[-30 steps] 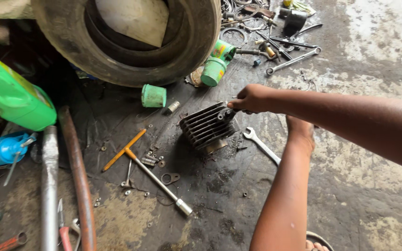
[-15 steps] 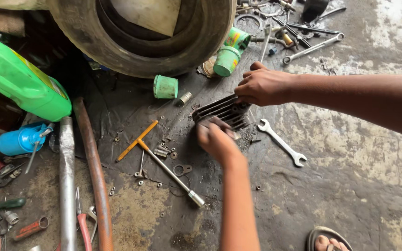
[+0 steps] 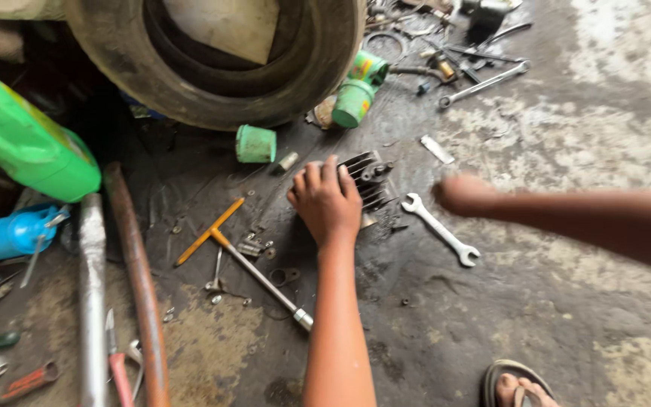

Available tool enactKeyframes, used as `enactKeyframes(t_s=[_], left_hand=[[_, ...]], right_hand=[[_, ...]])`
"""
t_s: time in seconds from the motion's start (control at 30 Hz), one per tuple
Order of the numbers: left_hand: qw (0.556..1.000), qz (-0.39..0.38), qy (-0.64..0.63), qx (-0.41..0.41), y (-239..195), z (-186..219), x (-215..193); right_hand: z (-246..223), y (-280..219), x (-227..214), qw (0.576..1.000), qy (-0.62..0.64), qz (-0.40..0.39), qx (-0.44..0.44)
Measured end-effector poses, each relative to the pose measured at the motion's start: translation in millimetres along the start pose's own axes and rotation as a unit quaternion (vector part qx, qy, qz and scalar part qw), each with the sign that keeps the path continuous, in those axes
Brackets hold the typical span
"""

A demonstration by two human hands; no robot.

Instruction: The person uses a wrench to tighten bolts on a metal engine cylinder head. They then remove a bolt and a small metal component from the cylinder head, inspecting the parts by hand.

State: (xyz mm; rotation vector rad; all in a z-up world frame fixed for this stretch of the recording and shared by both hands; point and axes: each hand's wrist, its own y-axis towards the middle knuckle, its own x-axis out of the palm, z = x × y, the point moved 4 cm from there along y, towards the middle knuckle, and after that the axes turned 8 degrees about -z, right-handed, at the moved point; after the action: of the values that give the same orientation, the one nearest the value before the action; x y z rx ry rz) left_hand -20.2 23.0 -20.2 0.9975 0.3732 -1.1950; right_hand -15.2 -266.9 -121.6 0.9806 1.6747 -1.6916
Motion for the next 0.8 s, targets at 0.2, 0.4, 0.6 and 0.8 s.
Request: enactKeyframes(t_s=[0.2, 0.4, 0.6, 0.8], left_hand=[[0.999, 0.03, -0.009, 0.013, 1.5, -2.4, 1.2], [0.999, 0.021, -0.018, 0.021, -0.2, -7.6, 3.9], [0.999, 0.032, -0.022, 0.038, 0.0, -7.7, 2.5], [0.998, 0.039, -0.027, 0.036, -0.3, -6.5, 2.9]], right_hand=[[-69.9, -70.0, 19.6, 0.986, 0.128, -0.106, -0.011], [-109.6, -97.3, -111.0, 0.979, 0.115, 0.158, -0.061], [-129.1, -98.7, -121.1, 0.979, 0.105, 0.158, -0.07], [-123.6, -72.3, -117.3, 0.985, 0.129, 0.112, -0.029]])
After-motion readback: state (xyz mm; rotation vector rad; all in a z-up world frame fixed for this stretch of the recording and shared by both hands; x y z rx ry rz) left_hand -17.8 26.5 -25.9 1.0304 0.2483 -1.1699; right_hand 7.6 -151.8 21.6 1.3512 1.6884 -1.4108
